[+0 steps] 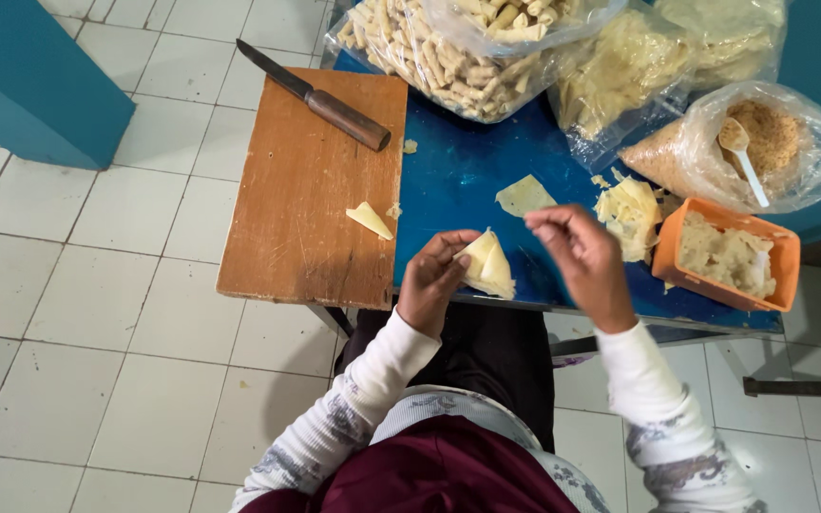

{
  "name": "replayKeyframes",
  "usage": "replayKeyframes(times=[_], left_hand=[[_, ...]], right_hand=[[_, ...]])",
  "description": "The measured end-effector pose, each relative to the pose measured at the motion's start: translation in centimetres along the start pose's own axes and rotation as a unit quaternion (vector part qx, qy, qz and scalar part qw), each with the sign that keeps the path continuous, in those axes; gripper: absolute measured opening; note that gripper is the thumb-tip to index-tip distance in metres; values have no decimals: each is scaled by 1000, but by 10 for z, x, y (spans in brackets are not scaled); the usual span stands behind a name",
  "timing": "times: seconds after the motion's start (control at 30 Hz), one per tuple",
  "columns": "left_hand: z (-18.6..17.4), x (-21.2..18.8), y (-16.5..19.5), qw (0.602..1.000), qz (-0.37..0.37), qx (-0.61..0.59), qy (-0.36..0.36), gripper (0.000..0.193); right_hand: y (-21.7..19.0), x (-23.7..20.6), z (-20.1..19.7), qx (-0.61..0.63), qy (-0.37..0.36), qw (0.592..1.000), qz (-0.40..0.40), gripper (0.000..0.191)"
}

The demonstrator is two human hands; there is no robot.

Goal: The person sits at a blue table assembling filled snack wrappers. They take a thin square wrapper, spoon brown filling from a plastic bag onto it with a white spoon, fold the wrapper over the filling into a closed shape, and place the finished piece on a growing stack on the table.

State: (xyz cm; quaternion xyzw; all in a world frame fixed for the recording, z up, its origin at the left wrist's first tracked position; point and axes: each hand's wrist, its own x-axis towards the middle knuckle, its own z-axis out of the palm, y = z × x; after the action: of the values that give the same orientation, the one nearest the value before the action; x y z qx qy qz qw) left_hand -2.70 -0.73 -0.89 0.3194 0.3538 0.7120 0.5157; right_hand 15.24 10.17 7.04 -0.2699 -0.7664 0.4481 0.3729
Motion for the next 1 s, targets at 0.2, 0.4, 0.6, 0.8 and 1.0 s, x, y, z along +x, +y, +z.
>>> replayKeyframes(times=[0.2, 0.4, 0.6, 0.8, 1.0], left_hand=[[-2, 13, -6, 999, 4, -45, 3, 38], [5, 10, -16, 998, 54, -31, -6, 39], [15, 5, 7, 998, 55, -21, 1, 35], [43, -8, 38, 921, 233, 314, -6, 35], [46, -24, 36, 914, 260, 309, 35, 36]], right_hand=[[-29, -17, 20, -144, -37, 985, -91, 29], [-17, -30, 48, -142, 75, 987, 6, 36], [0, -37, 35, 136, 81, 979, 127, 27], [-7, -34, 30, 239, 42, 964, 105, 42], [-5, -30, 22, 344, 77, 919, 174, 40]])
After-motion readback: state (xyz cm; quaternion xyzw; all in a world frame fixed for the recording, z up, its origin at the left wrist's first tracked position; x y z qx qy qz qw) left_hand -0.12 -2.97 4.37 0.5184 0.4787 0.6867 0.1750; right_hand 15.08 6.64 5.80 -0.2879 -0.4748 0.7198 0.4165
